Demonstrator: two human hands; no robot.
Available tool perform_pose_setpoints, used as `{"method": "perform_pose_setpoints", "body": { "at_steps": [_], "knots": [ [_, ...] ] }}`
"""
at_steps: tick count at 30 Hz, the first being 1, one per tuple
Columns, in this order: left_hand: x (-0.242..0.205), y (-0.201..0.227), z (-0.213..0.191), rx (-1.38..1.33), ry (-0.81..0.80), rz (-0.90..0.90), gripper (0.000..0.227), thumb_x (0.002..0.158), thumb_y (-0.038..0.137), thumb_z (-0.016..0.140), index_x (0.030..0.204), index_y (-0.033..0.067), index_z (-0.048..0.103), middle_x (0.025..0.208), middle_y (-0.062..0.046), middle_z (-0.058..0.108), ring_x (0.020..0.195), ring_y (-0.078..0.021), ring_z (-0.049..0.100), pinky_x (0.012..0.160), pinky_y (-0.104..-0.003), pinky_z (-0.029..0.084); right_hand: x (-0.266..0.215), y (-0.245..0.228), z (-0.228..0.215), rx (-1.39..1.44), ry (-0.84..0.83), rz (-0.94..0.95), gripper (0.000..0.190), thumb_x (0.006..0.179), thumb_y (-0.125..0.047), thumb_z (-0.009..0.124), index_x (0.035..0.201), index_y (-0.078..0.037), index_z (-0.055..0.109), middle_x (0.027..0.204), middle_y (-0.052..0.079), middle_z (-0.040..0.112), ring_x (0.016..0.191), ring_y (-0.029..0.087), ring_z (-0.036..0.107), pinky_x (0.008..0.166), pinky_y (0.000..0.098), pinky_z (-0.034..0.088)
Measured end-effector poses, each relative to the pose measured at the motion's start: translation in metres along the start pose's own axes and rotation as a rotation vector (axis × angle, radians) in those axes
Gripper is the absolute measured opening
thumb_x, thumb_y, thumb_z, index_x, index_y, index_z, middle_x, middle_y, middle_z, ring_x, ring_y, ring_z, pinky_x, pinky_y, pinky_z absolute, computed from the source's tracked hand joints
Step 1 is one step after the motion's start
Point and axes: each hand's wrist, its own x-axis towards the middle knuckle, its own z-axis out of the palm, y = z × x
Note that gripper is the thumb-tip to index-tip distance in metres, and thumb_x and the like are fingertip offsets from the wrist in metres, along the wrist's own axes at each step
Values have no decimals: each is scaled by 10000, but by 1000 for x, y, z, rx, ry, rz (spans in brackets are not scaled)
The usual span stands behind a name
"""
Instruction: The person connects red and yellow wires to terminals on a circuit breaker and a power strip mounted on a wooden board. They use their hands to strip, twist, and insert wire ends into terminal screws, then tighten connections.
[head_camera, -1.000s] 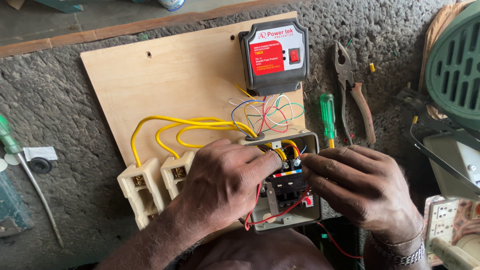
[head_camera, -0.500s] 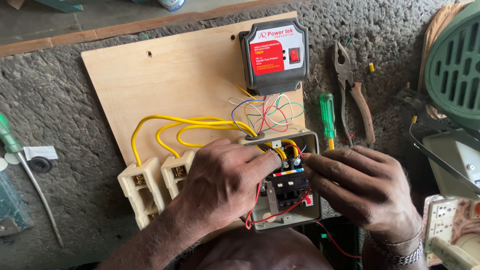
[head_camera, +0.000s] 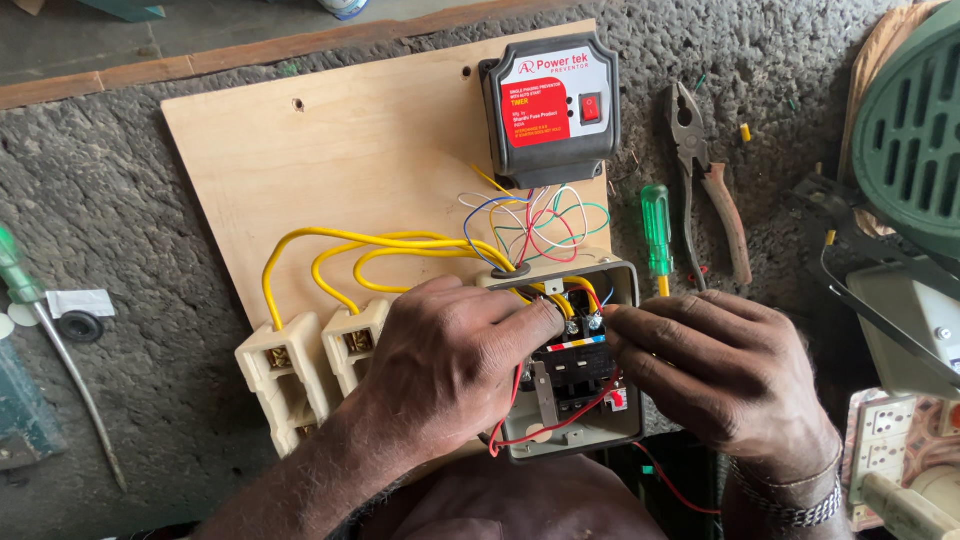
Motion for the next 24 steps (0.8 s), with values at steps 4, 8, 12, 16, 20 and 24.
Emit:
{"method": "perform_pose_setpoints", "body": {
  "at_steps": [4, 8, 12, 16, 20, 24],
  "knots": [
    [-1, -1, 0, -2, -1, 13, 244, 749, 27, 697, 979, 104, 681, 687, -35, 593, 639, -270, 623, 592, -428, 438, 3, -1, -3, -7, 19, -13, 262, 708, -134, 748, 956, -52, 749, 1091, 115, 743, 894, 273, 736, 685, 385, 576],
    [-5, -2, 2, 12, 38, 76, 221, 725, 26, 705, 933, 92, 671, 789, -32, 657, 711, -244, 663, 635, -405, 458, 5, -11, -11, -12, 89, 2, 262, 713, -117, 739, 957, -24, 746, 1049, 129, 740, 890, 268, 746, 701, 373, 575],
    [-15, 3, -5, 26, 98, 138, 225, 698, 41, 733, 910, 85, 669, 945, -34, 719, 779, -221, 691, 676, -388, 483, -2, -31, -20, -33, 160, 56, 282, 678, -129, 701, 917, 17, 732, 1001, 170, 733, 864, 286, 741, 677, 368, 549],
    [-27, 18, -25, 37, 141, 150, 213, 738, 63, 778, 931, 85, 690, 1002, -19, 735, 764, -177, 689, 625, -361, 446, -17, -37, -31, -61, 185, -19, 353, 679, -179, 688, 948, 46, 721, 1016, 217, 728, 888, 325, 752, 737, 404, 598],
    [-43, 42, -53, 77, 240, 191, 183, 698, 70, 770, 875, 74, 724, 920, -39, 738, 656, -151, 673, 559, -313, 446, -44, -47, -47, -27, 105, -120, 274, 801, -166, 777, 1014, -6, 711, 1037, 206, 728, 922, 330, 760, 791, 435, 616],
    [-72, 70, -74, 129, 321, 122, 122, 694, 25, 753, 803, 53, 706, 840, -53, 739, 590, -152, 665, 541, -309, 463, -61, -73, -45, 4, 160, -72, 253, 820, -165, 793, 1021, -39, 704, 1049, 173, 733, 939, 312, 763, 823, 443, 617]
  ]
}}
